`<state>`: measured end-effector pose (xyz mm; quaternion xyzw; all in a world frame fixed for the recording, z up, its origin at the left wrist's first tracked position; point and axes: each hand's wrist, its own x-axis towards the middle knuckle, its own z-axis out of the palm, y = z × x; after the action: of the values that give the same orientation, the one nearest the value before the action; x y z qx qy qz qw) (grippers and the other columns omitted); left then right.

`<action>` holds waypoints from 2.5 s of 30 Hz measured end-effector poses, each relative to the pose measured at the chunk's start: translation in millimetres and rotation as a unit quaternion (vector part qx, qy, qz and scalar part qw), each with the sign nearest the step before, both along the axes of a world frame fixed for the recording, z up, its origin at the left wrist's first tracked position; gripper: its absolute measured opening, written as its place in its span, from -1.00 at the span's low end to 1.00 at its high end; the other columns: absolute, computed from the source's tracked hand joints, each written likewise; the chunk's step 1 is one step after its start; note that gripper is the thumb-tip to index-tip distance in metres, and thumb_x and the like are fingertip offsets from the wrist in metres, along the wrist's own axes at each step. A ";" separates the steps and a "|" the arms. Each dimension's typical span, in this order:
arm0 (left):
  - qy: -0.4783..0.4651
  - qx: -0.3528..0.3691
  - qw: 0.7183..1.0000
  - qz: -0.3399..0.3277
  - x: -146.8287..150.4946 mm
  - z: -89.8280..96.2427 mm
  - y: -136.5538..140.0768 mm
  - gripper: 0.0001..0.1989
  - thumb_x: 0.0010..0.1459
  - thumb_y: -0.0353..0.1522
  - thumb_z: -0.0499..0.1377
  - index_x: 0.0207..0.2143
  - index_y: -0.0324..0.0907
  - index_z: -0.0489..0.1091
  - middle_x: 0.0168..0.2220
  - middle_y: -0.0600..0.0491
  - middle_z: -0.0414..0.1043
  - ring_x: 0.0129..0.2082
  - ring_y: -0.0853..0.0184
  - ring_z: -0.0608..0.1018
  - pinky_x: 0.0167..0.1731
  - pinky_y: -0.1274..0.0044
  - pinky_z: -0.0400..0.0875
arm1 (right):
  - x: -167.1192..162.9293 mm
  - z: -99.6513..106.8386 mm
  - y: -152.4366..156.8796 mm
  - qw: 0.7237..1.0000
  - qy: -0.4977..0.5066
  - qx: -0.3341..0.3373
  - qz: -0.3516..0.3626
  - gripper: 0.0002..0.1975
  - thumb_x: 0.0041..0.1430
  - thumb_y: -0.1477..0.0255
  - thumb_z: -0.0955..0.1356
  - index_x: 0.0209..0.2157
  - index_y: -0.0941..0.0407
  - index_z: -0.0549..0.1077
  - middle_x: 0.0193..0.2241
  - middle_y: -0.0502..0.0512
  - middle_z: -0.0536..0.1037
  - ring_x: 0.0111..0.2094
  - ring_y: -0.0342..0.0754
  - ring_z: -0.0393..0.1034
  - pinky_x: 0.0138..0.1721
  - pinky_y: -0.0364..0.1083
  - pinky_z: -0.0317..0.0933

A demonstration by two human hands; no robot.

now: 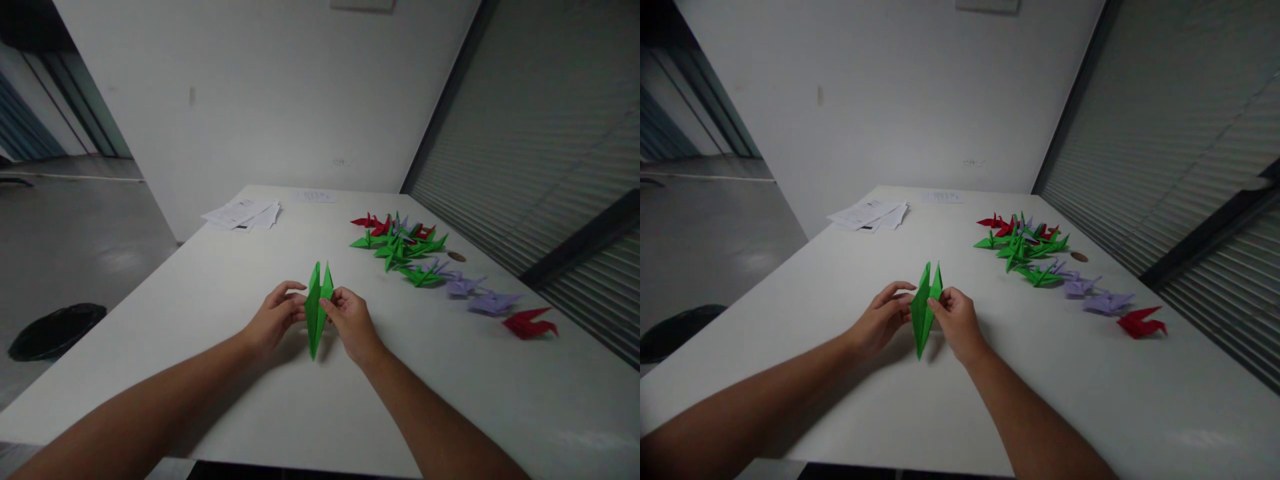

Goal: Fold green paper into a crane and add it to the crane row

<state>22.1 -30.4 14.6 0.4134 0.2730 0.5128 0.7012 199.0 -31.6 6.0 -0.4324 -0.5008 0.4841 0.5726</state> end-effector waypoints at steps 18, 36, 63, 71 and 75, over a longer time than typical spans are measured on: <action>0.196 0.156 0.955 -0.157 -32.0 6.7 19.9 -0.80 0.12 -0.29 0.40 -0.28 -0.23 0.54 -0.25 -0.04 0.60 -0.23 0.27 0.61 -0.10 0.41 0.46 | 2.6 -7.3 -0.3 0.993 -0.103 0.031 0.053 -0.68 0.09 0.22 0.49 -0.47 0.07 0.33 -0.56 -0.11 0.37 -0.52 -0.13 0.26 -0.48 -0.15 0.13; 0.143 0.063 0.985 -0.071 -11.1 1.5 12.8 -0.18 -0.08 -0.43 0.51 0.15 -0.09 0.16 -0.31 0.08 0.57 -0.37 0.32 0.62 -0.35 0.54 0.47 | 1.0 -14.4 1.4 0.990 -0.108 0.028 0.091 -0.71 0.11 0.25 0.48 -0.45 0.08 0.35 -0.53 -0.09 0.39 -0.49 -0.12 0.27 -0.47 -0.15 0.15; 0.104 0.008 0.990 0.095 -5.1 7.1 12.4 -0.42 -0.21 -0.48 0.52 -0.12 -0.23 0.37 -0.43 0.08 0.59 -0.47 0.38 0.59 -0.40 0.58 0.48 | -2.8 -9.1 -6.4 0.962 -0.125 -0.121 0.209 -0.63 0.06 0.14 0.50 -0.44 0.20 0.54 -0.58 0.05 0.52 -0.60 -0.18 0.25 -0.57 -0.17 0.05; 0.075 0.002 0.991 0.109 -7.0 7.9 14.5 -0.44 -0.20 -0.45 0.53 -0.15 -0.23 0.37 -0.43 0.09 0.59 -0.49 0.37 0.58 -0.41 0.53 0.52 | -1.3 -3.5 -10.1 0.956 -0.151 -0.118 0.221 -0.74 0.10 0.26 0.47 -0.45 0.19 0.54 -0.55 0.07 0.56 -0.59 -0.18 0.28 -0.54 -0.17 0.08; 0.072 0.007 0.987 0.142 -9.5 9.6 17.8 -0.47 -0.20 -0.44 0.53 -0.19 -0.21 0.36 -0.41 0.10 0.60 -0.47 0.38 0.59 -0.39 0.53 0.53 | -0.3 -4.1 -10.6 0.952 -0.154 -0.115 0.239 -0.76 0.13 0.28 0.45 -0.44 0.19 0.56 -0.52 0.08 0.58 -0.54 -0.17 0.34 -0.47 -0.16 0.16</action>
<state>12.6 -12.6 24.2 0.4110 0.3754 0.5777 0.5970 198.7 -42.2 2.0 -0.4328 -0.6125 0.5884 0.3022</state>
